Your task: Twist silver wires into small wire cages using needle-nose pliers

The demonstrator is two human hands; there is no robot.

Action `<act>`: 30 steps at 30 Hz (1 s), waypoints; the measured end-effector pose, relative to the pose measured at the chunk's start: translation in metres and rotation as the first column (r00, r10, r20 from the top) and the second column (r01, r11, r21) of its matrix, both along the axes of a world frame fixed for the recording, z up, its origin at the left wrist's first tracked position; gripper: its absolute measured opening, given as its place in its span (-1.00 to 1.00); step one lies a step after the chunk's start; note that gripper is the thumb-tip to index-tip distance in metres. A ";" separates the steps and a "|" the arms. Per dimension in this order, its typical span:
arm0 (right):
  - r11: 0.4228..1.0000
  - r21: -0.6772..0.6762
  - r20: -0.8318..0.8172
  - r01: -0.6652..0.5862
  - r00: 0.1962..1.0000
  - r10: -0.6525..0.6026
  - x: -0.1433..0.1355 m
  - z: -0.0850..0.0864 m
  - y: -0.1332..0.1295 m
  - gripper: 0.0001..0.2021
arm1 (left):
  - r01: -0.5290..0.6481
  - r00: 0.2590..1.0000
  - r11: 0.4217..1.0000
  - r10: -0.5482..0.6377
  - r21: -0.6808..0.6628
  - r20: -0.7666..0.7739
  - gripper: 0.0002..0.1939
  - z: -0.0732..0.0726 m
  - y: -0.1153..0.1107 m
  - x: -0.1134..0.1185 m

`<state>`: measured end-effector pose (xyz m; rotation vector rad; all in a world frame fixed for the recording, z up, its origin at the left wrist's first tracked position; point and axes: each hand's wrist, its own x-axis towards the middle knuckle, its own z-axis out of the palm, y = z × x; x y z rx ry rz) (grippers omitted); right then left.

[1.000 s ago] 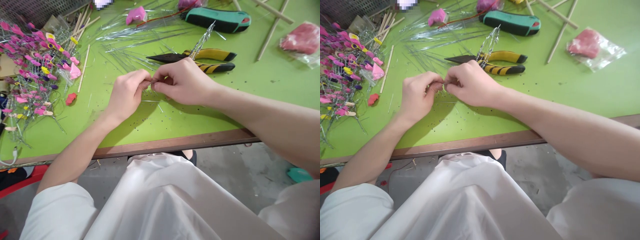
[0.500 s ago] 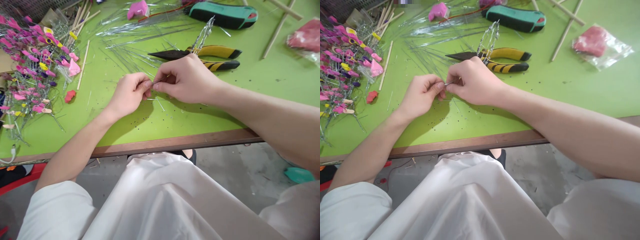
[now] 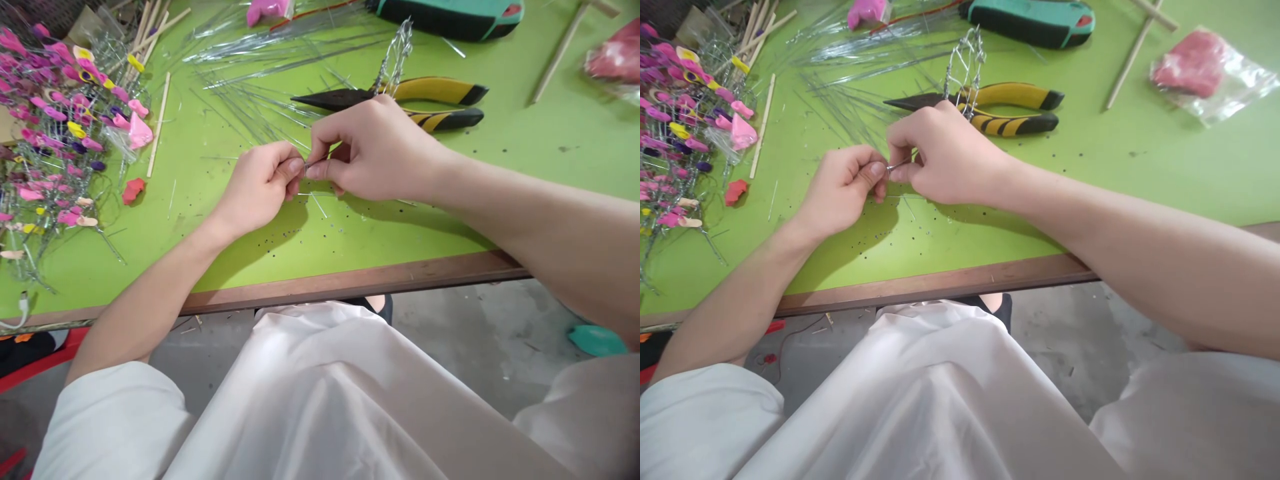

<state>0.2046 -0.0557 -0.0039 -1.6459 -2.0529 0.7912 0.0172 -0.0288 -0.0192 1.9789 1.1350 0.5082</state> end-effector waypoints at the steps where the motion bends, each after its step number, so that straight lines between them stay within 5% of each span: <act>1: 1.000 -0.019 -0.002 0.010 1.000 -0.010 0.000 0.000 0.000 -0.77 | 0.003 1.000 1.000 -0.003 0.005 -0.006 -0.61 0.001 0.000 0.000; 8: 0.995 0.083 -0.053 -0.060 0.997 0.065 0.004 0.001 -0.002 -0.76 | 0.027 0.998 1.000 -0.027 -0.003 -0.050 -0.61 0.005 -0.001 0.001; 13: 0.999 0.017 -0.066 -0.036 0.997 0.037 0.002 0.002 -0.002 -0.75 | 0.025 0.997 0.999 -0.023 0.029 -0.077 -0.63 0.004 0.002 0.001; 30: 0.954 0.263 0.209 -0.144 0.974 0.090 -0.003 -0.004 -0.005 -0.74 | -0.045 0.998 0.980 0.054 -0.194 0.037 -0.60 0.009 -0.001 0.005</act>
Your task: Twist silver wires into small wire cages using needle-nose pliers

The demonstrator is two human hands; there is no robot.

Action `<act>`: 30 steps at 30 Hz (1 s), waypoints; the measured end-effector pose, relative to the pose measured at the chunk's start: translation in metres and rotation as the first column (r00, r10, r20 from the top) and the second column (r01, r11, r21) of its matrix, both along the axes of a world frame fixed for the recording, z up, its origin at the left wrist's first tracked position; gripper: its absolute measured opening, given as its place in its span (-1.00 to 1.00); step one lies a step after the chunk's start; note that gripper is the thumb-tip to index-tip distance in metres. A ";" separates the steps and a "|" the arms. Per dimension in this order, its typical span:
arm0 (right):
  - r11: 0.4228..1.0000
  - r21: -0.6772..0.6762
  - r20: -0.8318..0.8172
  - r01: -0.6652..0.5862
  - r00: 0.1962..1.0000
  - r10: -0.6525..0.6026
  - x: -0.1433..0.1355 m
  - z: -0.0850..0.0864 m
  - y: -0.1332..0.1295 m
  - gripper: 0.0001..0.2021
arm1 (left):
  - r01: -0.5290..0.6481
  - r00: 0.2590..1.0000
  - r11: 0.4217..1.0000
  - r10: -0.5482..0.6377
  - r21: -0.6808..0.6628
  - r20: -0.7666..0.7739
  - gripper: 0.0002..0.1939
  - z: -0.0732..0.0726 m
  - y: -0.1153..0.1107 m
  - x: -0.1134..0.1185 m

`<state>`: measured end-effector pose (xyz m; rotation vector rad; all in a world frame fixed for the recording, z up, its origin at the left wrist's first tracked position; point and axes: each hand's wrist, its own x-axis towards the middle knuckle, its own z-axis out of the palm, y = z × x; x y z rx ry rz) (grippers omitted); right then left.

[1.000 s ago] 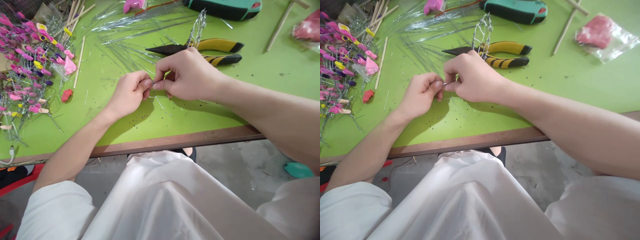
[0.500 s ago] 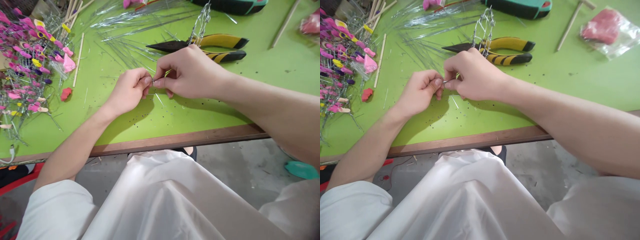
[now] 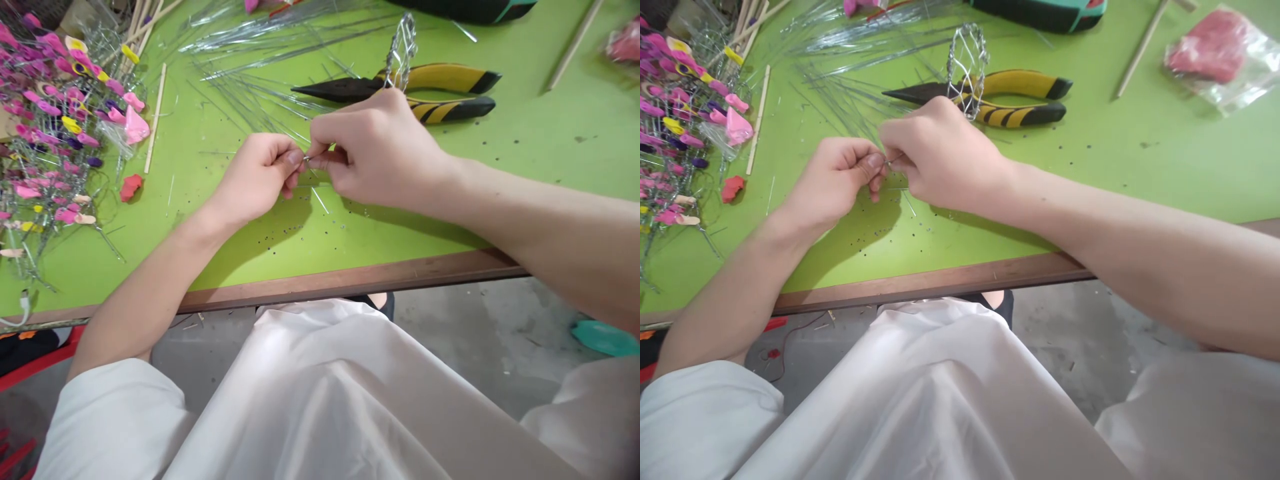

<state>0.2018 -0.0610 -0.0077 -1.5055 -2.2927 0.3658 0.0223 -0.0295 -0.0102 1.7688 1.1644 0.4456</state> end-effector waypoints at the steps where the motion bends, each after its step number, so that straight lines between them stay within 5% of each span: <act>1: 1.000 0.013 0.019 -0.014 1.000 0.014 0.000 -0.001 0.000 -0.73 | -0.003 1.000 1.000 0.003 -0.007 0.004 -0.60 0.001 0.000 0.000; 9: 0.995 0.085 0.222 -0.055 0.974 0.035 -0.005 -0.009 -0.005 -0.71 | -0.070 0.997 0.982 0.066 -0.175 -0.029 -0.58 0.014 -0.003 0.000; 16: 0.980 0.173 0.110 -0.095 0.991 0.077 0.000 -0.021 -0.009 -0.92 | -0.095 0.994 0.917 0.112 -0.388 0.020 -0.55 0.025 -0.004 -0.001; 21: 0.984 0.137 0.213 -0.113 0.974 0.082 0.001 -0.024 -0.009 -0.88 | -0.069 0.994 0.908 0.098 -0.413 0.049 -0.54 0.022 -0.001 -0.005; 30: 0.989 0.082 0.072 -0.124 0.990 0.118 0.002 -0.021 -0.012 -0.80 | -0.034 0.991 0.876 0.090 -0.481 0.095 -0.66 0.018 -0.004 -0.006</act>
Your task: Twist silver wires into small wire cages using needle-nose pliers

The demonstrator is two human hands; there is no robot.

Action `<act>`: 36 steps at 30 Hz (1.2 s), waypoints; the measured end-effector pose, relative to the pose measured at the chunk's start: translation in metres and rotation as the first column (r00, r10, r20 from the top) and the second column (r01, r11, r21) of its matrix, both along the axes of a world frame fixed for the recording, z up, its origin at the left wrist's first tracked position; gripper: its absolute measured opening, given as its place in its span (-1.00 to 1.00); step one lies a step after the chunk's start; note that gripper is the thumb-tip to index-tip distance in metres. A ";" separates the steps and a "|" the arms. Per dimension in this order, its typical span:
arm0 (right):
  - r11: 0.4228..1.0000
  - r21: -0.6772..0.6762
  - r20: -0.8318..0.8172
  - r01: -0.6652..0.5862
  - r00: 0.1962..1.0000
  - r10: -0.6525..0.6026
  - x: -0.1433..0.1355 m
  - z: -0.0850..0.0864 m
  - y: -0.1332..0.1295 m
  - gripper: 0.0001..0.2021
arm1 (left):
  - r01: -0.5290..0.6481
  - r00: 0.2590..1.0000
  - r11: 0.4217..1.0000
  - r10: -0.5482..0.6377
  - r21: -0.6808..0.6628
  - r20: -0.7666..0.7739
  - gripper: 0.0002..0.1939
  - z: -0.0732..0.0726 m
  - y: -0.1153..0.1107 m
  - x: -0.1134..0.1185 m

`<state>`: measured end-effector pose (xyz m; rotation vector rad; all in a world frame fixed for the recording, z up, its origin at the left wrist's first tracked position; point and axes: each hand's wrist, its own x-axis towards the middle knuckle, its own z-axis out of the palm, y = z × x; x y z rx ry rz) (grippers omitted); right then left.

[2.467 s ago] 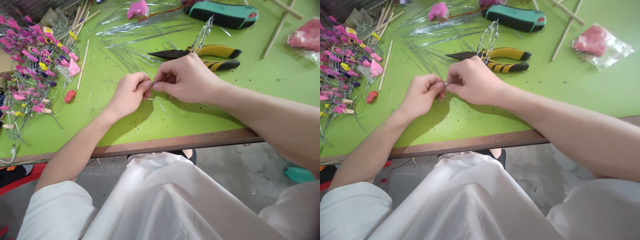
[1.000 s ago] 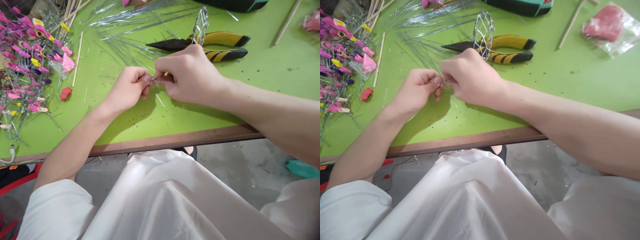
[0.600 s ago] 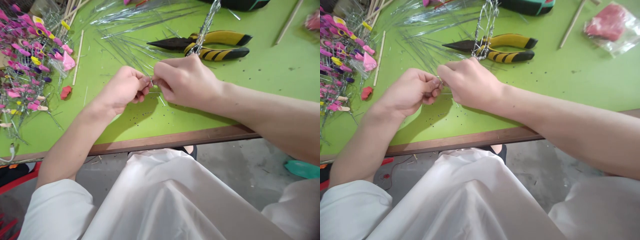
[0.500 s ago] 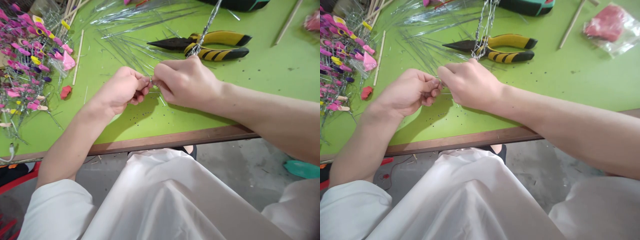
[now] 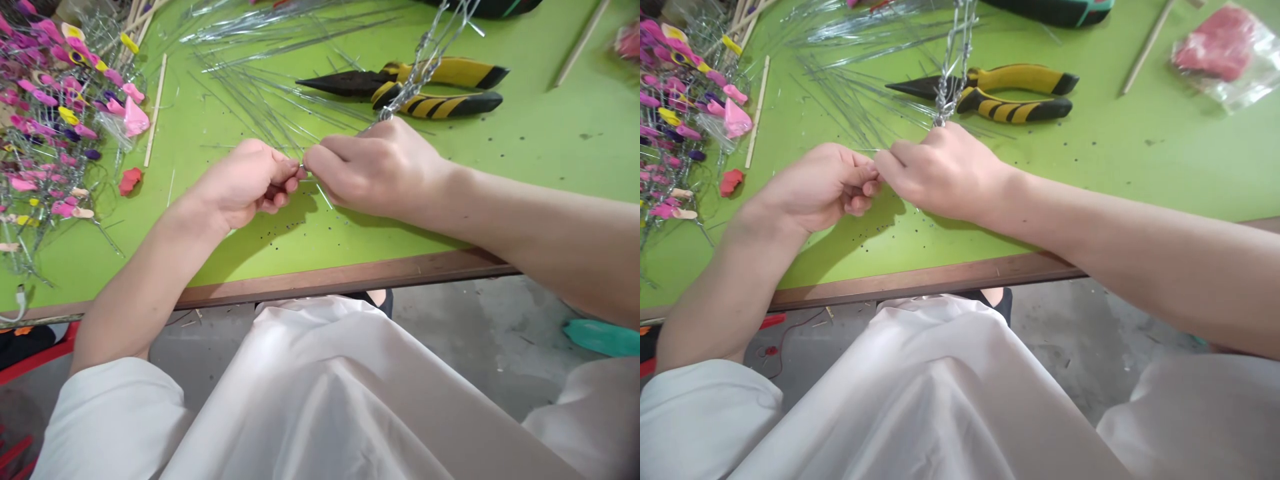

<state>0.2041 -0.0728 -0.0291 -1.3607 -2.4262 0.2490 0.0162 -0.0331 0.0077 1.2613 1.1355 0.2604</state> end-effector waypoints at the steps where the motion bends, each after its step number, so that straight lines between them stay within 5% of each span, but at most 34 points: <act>1: 1.000 -0.021 0.003 -0.001 1.000 0.001 0.000 0.001 0.000 -0.80 | 0.006 1.000 1.000 -0.005 -0.015 0.018 -0.68 -0.001 0.000 0.000; 12: 0.996 0.094 0.070 0.014 0.997 -0.021 0.005 0.003 0.007 -0.68 | 0.013 1.000 0.997 -0.013 0.073 0.008 -0.72 0.002 0.008 -0.004; 21: 0.999 0.026 -0.245 -0.025 0.969 0.031 0.008 0.004 0.013 -0.69 | 0.050 0.998 0.948 -0.033 0.315 -0.058 -0.68 0.005 0.003 -0.006; 24: 0.999 -0.032 -0.315 -0.031 0.949 0.019 0.008 0.003 0.015 -0.72 | 0.133 0.988 0.871 -0.081 0.473 -0.130 -0.66 0.005 0.003 -0.006; 29: 0.998 -0.052 -0.315 -0.036 0.949 0.018 0.008 0.002 0.016 -0.70 | 0.327 0.934 0.636 -0.107 0.699 -0.340 -0.72 0.010 0.004 -0.012; 36: 0.998 -0.061 -0.322 -0.033 0.947 0.012 0.007 0.002 0.018 -0.74 | 0.388 0.915 0.558 -0.140 0.733 -0.377 -0.88 0.014 0.006 -0.018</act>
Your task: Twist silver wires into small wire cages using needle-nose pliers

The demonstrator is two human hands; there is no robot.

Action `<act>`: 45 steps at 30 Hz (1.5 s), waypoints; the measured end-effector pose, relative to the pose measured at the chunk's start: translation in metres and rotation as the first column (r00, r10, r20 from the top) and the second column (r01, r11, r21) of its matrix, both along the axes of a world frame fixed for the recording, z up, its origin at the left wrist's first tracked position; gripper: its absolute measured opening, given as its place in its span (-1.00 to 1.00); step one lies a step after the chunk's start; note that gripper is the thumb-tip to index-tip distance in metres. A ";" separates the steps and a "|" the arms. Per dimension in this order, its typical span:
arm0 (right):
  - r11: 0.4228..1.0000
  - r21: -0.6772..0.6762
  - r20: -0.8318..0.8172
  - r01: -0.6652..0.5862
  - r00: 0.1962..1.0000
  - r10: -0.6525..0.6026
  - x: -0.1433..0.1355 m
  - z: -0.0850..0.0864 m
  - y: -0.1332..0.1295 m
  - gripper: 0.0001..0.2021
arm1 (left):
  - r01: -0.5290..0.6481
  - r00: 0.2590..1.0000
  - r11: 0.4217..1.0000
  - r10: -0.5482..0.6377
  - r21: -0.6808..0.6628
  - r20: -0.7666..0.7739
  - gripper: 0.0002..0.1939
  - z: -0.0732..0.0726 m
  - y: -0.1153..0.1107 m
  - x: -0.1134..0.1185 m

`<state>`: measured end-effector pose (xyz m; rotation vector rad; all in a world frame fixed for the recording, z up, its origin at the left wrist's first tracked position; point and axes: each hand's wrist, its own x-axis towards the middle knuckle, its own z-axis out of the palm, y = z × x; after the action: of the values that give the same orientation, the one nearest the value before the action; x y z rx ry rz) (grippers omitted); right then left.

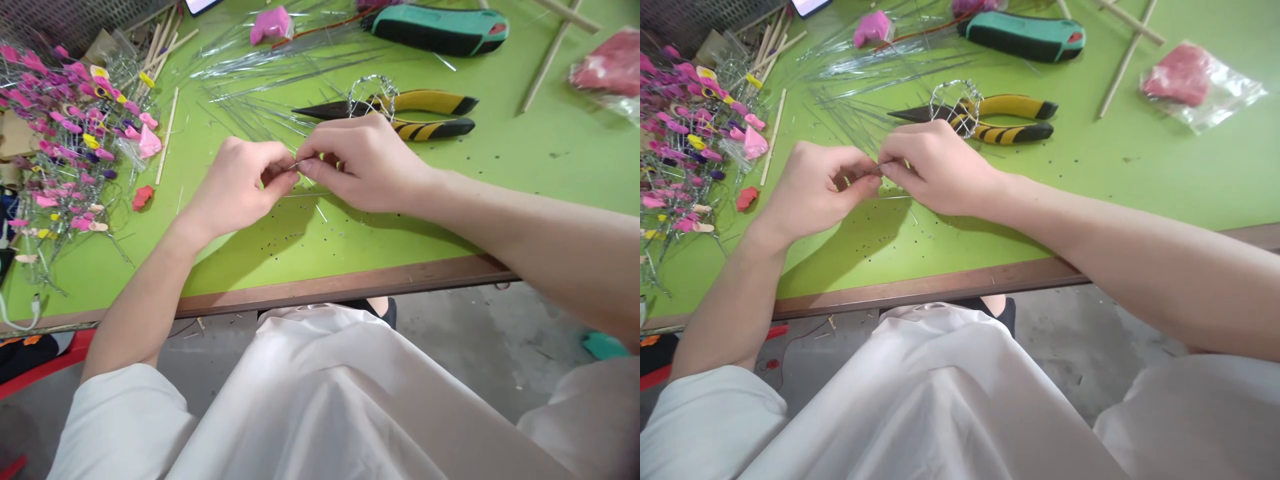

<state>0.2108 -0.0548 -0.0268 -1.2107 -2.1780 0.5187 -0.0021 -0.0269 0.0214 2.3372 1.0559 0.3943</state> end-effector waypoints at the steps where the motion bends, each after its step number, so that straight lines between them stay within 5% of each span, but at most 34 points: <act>1: 1.000 0.014 -0.012 -0.008 1.000 0.008 0.000 -0.001 0.001 -0.75 | 0.000 1.000 0.999 0.000 0.035 -0.001 -0.85 -0.001 0.001 0.000; 8: 0.998 0.059 -0.045 -0.023 0.999 0.026 0.000 -0.008 0.004 -0.82 | 0.063 0.998 0.960 -0.057 0.271 -0.032 -0.63 -0.019 0.007 -0.002; 13: 0.990 0.143 -0.029 -0.021 0.999 0.026 -0.003 -0.010 0.003 -0.85 | 0.034 0.999 0.967 -0.034 0.254 -0.006 -0.61 -0.023 0.007 0.001; 23: 1.000 -0.009 0.021 -0.011 1.000 0.011 -0.008 -0.001 -0.001 -0.85 | -0.175 0.958 0.969 0.208 -0.172 0.197 -0.86 -0.018 0.005 0.007; 31: 0.999 0.023 -0.020 0.027 0.999 -0.026 -0.010 -0.001 -0.003 -0.91 | -0.201 0.935 0.772 0.334 -0.603 0.116 -0.73 -0.009 0.008 0.008; 39: 0.995 -0.061 0.078 0.083 0.994 -0.078 -0.009 -0.002 -0.001 -0.85 | -0.192 0.950 0.937 0.252 -0.292 0.183 -0.88 -0.024 0.003 0.013; 45: 0.991 -0.085 0.100 0.106 0.990 -0.097 -0.010 -0.001 -0.001 -0.86 | -0.224 0.962 0.961 0.244 -0.162 0.121 -0.87 -0.031 0.000 0.016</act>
<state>0.2010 -0.0555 -0.0282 -1.4132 -2.1786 0.5307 0.0135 -0.0270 -0.0092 2.0301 1.2531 0.5430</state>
